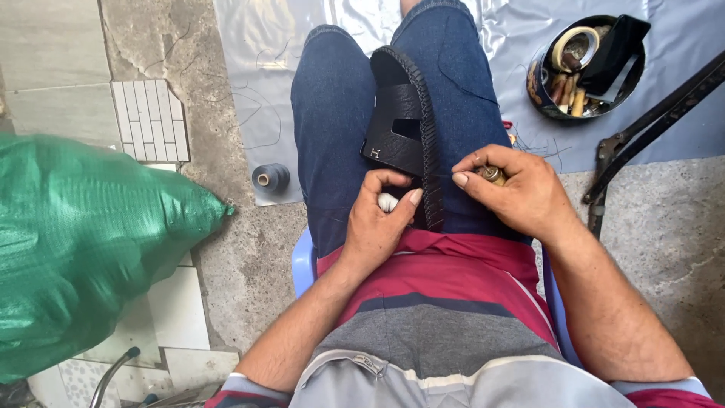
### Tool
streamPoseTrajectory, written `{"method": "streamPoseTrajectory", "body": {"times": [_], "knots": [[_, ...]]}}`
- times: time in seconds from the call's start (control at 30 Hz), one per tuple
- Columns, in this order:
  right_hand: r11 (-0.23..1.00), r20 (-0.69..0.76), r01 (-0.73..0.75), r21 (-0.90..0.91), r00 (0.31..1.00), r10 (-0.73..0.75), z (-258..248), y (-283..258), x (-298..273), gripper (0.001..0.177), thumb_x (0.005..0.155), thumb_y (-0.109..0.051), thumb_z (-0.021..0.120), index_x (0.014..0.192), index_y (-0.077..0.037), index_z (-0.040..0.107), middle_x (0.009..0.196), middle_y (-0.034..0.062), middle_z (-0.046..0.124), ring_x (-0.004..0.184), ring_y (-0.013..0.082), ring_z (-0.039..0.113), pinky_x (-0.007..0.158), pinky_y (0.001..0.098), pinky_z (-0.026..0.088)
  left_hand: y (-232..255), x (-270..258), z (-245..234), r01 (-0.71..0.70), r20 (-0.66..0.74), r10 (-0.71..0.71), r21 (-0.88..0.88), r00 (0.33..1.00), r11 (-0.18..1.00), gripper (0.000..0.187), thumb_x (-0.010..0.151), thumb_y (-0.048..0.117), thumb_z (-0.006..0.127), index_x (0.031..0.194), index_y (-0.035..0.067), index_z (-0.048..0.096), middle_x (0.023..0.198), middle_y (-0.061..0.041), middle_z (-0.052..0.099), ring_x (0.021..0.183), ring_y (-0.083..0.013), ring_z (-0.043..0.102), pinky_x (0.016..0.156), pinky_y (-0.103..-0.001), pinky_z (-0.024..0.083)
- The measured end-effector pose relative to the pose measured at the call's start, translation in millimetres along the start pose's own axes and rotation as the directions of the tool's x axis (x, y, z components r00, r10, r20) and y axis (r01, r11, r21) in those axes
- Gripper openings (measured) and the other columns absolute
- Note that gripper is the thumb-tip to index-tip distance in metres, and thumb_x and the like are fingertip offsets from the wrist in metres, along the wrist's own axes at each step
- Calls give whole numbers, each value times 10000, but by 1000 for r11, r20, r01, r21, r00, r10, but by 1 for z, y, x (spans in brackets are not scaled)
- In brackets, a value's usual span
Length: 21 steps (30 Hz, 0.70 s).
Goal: Hand-stitching the upper part of a black sandal to its sole using a needle and thread.
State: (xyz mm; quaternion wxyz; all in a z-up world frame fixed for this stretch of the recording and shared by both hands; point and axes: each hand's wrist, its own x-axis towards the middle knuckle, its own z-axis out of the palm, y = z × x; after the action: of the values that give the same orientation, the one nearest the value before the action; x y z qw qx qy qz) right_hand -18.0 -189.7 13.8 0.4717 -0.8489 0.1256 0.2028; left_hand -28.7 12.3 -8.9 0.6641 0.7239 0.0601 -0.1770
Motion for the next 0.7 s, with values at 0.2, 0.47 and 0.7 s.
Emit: {"method": "streamPoseTrajectory", "body": {"times": [0.2, 0.47, 0.7], "knots": [[923, 6, 22, 383, 1000, -27, 5, 2, -5, 127, 784, -106, 682, 893, -43, 671, 437, 71, 512, 392, 120, 512, 377, 206, 439, 4, 7, 10, 27, -17, -27, 17, 999, 999, 239, 782, 160, 700, 924, -4, 601, 872, -157, 592, 536, -151, 616, 462, -228, 527], [826, 51, 97, 555, 987, -150, 6, 12, 0, 121, 793, -117, 661, 776, -1, 627, 414, 70, 471, 376, 83, 442, 372, 187, 409, 20, 20, 18, 92, -119, -79, 106, 990, 990, 299, 678, 238, 797, 761, 9, 623, 679, -124, 622, 516, -164, 618, 423, -254, 473], [700, 41, 67, 711, 990, -137, 12, 10, 3, 124, 841, -105, 598, 794, 10, 592, 414, 91, 422, 302, 67, 339, 331, 194, 375, -5, 16, 0, 170, 29, -168, -116, 985, 979, 268, 899, 289, 559, 856, 39, 647, 722, -96, 666, 488, -138, 631, 462, -218, 499]]}}
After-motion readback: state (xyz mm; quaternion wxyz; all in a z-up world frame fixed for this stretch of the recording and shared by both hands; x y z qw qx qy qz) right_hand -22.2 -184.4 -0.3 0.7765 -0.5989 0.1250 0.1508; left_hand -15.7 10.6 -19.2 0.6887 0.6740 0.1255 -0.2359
